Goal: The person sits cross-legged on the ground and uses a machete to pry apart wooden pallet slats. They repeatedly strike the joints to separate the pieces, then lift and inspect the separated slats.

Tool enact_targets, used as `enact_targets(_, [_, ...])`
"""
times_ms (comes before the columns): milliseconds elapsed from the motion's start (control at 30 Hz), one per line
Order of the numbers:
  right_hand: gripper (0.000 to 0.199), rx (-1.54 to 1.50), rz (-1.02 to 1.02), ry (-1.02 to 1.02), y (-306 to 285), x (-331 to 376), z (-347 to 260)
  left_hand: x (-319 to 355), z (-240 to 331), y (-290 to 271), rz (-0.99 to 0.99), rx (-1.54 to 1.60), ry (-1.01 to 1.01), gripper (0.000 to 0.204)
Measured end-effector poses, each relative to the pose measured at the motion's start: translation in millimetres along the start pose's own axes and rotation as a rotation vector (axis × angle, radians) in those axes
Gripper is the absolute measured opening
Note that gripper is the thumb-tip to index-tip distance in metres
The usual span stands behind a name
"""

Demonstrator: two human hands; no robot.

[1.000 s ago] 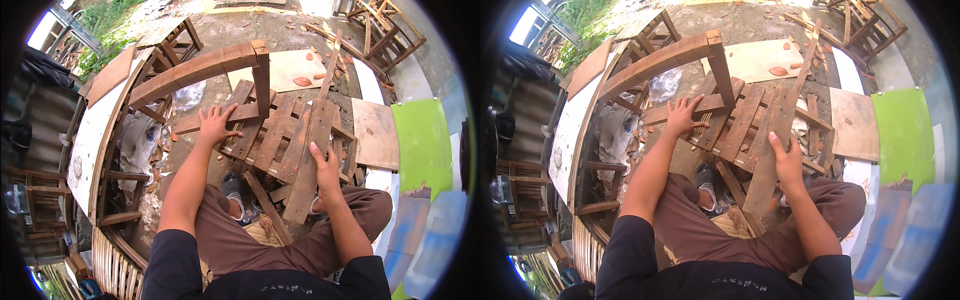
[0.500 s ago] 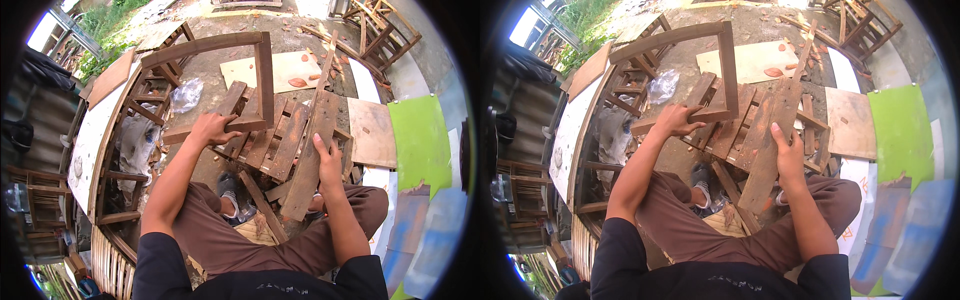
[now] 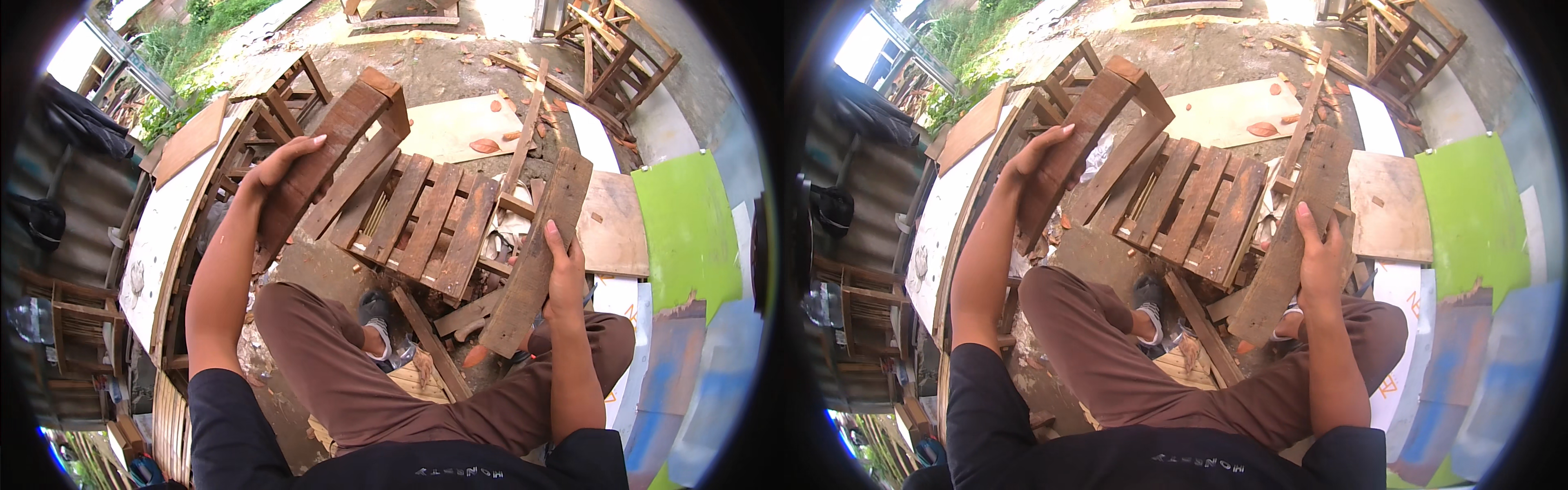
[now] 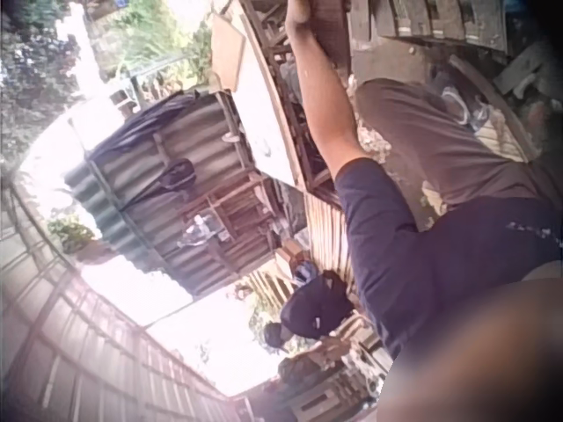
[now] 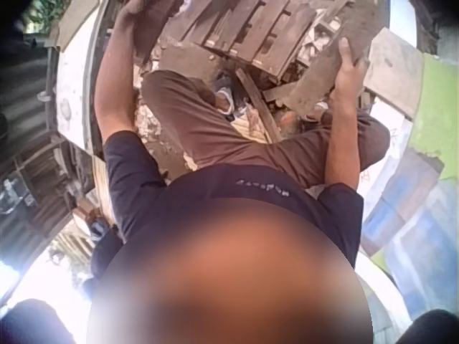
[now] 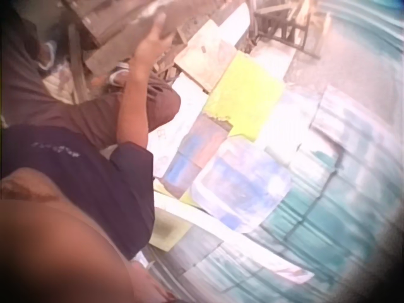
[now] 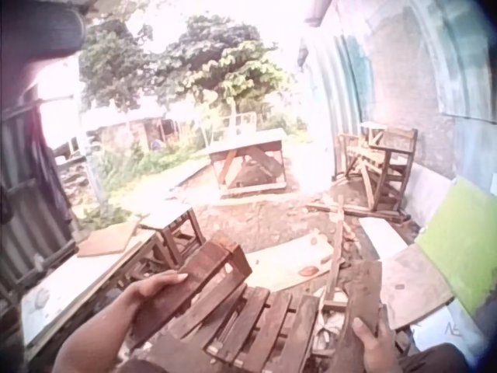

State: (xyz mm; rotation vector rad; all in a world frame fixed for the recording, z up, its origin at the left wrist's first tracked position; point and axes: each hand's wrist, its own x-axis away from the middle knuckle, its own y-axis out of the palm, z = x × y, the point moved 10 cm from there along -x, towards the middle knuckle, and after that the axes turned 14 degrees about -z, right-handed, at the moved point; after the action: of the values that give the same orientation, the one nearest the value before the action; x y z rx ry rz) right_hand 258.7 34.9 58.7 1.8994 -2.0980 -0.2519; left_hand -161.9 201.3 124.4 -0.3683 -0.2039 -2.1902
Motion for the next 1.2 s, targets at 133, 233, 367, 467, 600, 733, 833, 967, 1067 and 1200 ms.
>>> enact_targets(133, [0.046, 0.019, 0.001, 0.041, -3.6, 0.2, 6.8, 10.7, -2.0, -5.8, -0.022, 0.058, -0.214, 0.056])
enact_targets(233, [0.045, 0.013, -0.009, 0.038, -2.3, -4.0, 11.3, -14.1, 18.9, -6.2, -0.098, -0.247, -0.351, 0.057])
enact_targets(367, [0.043, 0.014, 0.000, 0.028, 0.7, -10.2, 16.6, -41.3, 68.3, -7.0, 0.002, -0.896, -0.264, 0.073])
enact_targets(467, [0.044, 0.025, -0.018, 0.045, 8.6, -12.3, 18.7, -25.1, 77.5, 8.0, 0.244, -1.016, -0.038, 0.082])
enact_targets(600, [0.047, 0.036, -0.105, 0.087, 26.3, -11.5, 22.1, -8.2, 86.5, 43.3, 0.212, -1.403, 0.220, 0.097])
enact_targets(733, [0.079, 0.266, -0.247, 0.045, 50.6, -10.4, 21.1, -17.0, 81.7, 36.7, 0.069, -1.205, 0.157, 0.097])
enact_targets(833, [0.086, 0.343, -0.311, -0.025, 64.4, -10.5, 18.2, -23.2, 88.6, 40.1, 0.044, -1.238, 0.157, 0.097])
enact_targets(967, [0.083, 0.331, -0.389, -0.045, 76.1, -8.5, 14.4, -27.7, 93.5, 49.1, 0.005, -1.219, 0.168, 0.097])
enact_targets(1067, [0.083, 0.418, -0.509, -0.094, 95.6, -2.7, 1.4, -25.6, 88.3, 41.9, 0.022, -1.228, 0.075, 0.098])
enact_targets(1200, [0.083, 0.379, -0.702, -0.167, 139.4, -3.0, -20.2, -20.3, 87.4, 34.2, 0.033, -1.152, 0.161, 0.100])
